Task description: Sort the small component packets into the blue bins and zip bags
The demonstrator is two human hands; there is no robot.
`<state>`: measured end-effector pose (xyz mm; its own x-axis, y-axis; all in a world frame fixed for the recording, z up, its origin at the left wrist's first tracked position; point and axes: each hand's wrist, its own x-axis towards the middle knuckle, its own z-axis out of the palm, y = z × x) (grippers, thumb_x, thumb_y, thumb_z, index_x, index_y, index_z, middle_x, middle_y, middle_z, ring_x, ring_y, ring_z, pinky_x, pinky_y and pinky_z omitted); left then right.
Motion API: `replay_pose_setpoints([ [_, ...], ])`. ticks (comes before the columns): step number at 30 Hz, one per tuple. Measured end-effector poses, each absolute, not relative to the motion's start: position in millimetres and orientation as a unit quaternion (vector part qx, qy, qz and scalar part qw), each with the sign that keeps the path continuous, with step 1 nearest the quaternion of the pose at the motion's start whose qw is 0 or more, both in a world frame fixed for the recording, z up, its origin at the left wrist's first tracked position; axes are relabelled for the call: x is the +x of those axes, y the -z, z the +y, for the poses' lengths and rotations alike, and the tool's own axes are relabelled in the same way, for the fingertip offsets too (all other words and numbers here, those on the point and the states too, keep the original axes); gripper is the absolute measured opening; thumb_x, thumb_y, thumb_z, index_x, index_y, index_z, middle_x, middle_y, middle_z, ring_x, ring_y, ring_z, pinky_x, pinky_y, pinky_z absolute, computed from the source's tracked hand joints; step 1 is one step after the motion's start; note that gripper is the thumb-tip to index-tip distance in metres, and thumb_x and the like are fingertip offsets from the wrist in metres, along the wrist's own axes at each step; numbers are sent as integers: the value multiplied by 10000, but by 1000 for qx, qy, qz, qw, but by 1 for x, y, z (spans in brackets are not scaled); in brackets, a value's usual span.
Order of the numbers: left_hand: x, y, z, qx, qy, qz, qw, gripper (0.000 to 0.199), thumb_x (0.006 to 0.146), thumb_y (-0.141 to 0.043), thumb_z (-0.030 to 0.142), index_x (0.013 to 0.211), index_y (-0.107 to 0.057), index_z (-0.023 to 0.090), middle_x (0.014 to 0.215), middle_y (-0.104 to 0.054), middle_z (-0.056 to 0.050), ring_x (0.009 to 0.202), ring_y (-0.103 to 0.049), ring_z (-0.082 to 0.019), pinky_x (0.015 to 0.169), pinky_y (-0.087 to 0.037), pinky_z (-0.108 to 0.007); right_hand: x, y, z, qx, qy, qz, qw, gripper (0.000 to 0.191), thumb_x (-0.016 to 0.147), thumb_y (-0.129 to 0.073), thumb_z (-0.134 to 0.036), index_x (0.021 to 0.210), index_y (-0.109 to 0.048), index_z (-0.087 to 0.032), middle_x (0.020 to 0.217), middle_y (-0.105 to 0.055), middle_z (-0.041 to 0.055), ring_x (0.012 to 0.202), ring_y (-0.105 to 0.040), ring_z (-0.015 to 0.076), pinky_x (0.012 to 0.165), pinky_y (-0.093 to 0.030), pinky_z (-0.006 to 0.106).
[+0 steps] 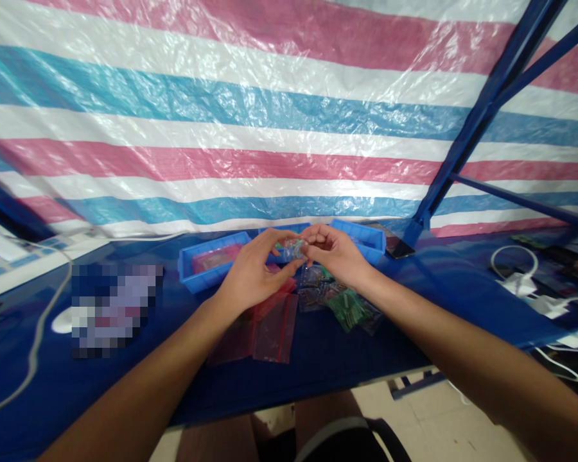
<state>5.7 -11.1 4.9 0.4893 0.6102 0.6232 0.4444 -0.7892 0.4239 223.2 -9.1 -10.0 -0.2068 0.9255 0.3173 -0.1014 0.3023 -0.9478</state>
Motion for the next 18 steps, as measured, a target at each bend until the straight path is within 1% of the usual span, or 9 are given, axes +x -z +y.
replay_pose_setpoints([
  [3,3,-5,-8,871,-404,268,74,457,953,-839,410,1362,-704,258,1423,-686,-120,1314,-671,-303,1026,-605,-429,224,7,-11,-332,-538,-565,530,332,735,-836,-293,1031,-705,-224,793,-721,-35,662,-649,140,638,-539,284],
  [5,2,-5,-7,877,-404,252,62,355,990,-805,385,1319,-750,263,1434,-679,-123,1351,-656,-299,1117,-566,-459,224,5,-13,-327,-578,-536,521,380,724,-860,-301,1065,-717,-212,800,-734,-20,686,-669,148,631,-547,279],
  [7,2,-5,-6,876,-405,251,70,222,1061,-711,374,1226,-794,251,1331,-734,-117,1263,-703,-276,1123,-556,-454,225,3,-14,-331,-599,-519,512,413,746,-895,-371,1083,-729,-200,767,-722,-17,655,-657,142,593,-529,265],
  [9,3,-5,-7,869,-408,264,87,235,1105,-633,387,1142,-807,233,1209,-781,-106,1144,-740,-260,1060,-577,-426,226,2,-14,-341,-598,-513,512,435,784,-905,-476,1072,-740,-195,707,-684,-29,588,-605,124,537,-482,248],
  [11,3,-7,-9,856,-412,298,91,268,1114,-607,413,1129,-798,226,1144,-804,-88,1047,-753,-249,983,-589,-393,226,1,-13,-349,-594,-512,514,462,812,-891,-572,1039,-747,-196,670,-648,-37,546,-557,113,501,-440,244],
  [13,0,-10,-9,835,-421,348,73,286,1102,-616,433,1222,-773,227,1134,-814,-68,983,-756,-239,929,-584,-365,227,0,-13,-350,-590,-514,514,486,822,-879,-623,1013,-752,-194,668,-638,-33,540,-542,112,496,-428,250],
  [16,-8,-14,-7,805,-430,407,26,384,1085,-619,436,1391,-703,220,1098,-804,-50,933,-760,-234,893,-567,-344,229,0,-11,-352,-577,-525,517,491,826,-876,-637,999,-767,-191,662,-627,-32,540,-533,115,497,-428,258],
  [18,-15,-16,-3,797,-435,419,-4,398,1088,-598,433,1412,-692,221,1079,-791,-46,929,-759,-236,891,-559,-341,230,2,-10,-358,-561,-535,521,475,824,-876,-629,984,-771,-194,658,-621,-34,541,-531,116,496,-423,258],
])
